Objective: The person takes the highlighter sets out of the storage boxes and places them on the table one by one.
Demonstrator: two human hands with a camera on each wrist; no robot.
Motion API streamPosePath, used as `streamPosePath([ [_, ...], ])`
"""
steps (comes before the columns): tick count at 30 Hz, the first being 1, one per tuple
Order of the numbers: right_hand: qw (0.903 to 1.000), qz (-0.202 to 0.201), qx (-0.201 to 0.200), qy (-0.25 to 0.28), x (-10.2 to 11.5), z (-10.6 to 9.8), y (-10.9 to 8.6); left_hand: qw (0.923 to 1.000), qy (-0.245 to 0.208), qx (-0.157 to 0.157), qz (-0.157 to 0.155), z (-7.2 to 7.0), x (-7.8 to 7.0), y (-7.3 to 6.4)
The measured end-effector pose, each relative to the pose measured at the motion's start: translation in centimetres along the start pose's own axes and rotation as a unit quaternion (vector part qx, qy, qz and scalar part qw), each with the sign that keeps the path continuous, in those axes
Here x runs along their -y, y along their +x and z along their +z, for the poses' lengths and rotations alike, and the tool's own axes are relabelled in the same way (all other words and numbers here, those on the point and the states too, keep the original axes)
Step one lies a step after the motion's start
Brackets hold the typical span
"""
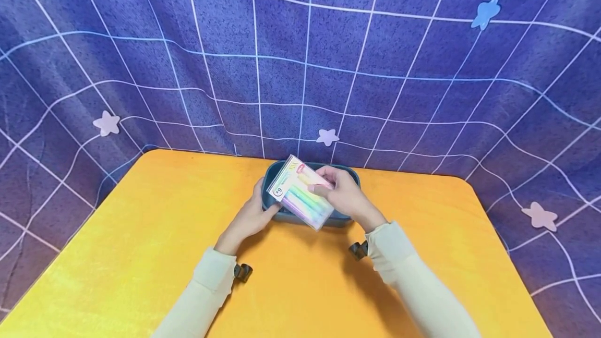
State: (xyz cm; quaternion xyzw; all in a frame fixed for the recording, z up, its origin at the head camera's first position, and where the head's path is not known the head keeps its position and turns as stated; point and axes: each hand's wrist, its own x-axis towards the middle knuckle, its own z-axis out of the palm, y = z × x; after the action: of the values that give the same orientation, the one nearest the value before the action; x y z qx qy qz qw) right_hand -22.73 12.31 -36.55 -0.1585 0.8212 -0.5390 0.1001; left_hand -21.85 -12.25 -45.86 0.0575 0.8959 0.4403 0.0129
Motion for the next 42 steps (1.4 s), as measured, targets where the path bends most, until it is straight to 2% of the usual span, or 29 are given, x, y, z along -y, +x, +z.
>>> streamPosePath([
  [12, 0.9998, -0.019, 0.001, 0.011, 0.8, 0.6, -1.5, 0.9999, -0.011, 0.008, -0.010, 0.1, 0.2, 0.2],
  [27, 0.9995, 0.004, 0.007, 0.032, 0.3, 1.8, -3.1, 0.9998, -0.008, 0.002, 0.019, 0.0, 0.4, 0.1],
  [37, 0.9980, 0.020, 0.015, 0.058, -0.7, 2.8, -4.2, 0.9980, -0.006, -0.004, 0.062, -0.4, 0.4, -0.1],
  [42, 0.9978, 0.022, 0.021, 0.058, -0.8, 3.1, -4.7, 0.9983, 0.000, -0.002, 0.058, -0.3, 0.5, 0.1],
])
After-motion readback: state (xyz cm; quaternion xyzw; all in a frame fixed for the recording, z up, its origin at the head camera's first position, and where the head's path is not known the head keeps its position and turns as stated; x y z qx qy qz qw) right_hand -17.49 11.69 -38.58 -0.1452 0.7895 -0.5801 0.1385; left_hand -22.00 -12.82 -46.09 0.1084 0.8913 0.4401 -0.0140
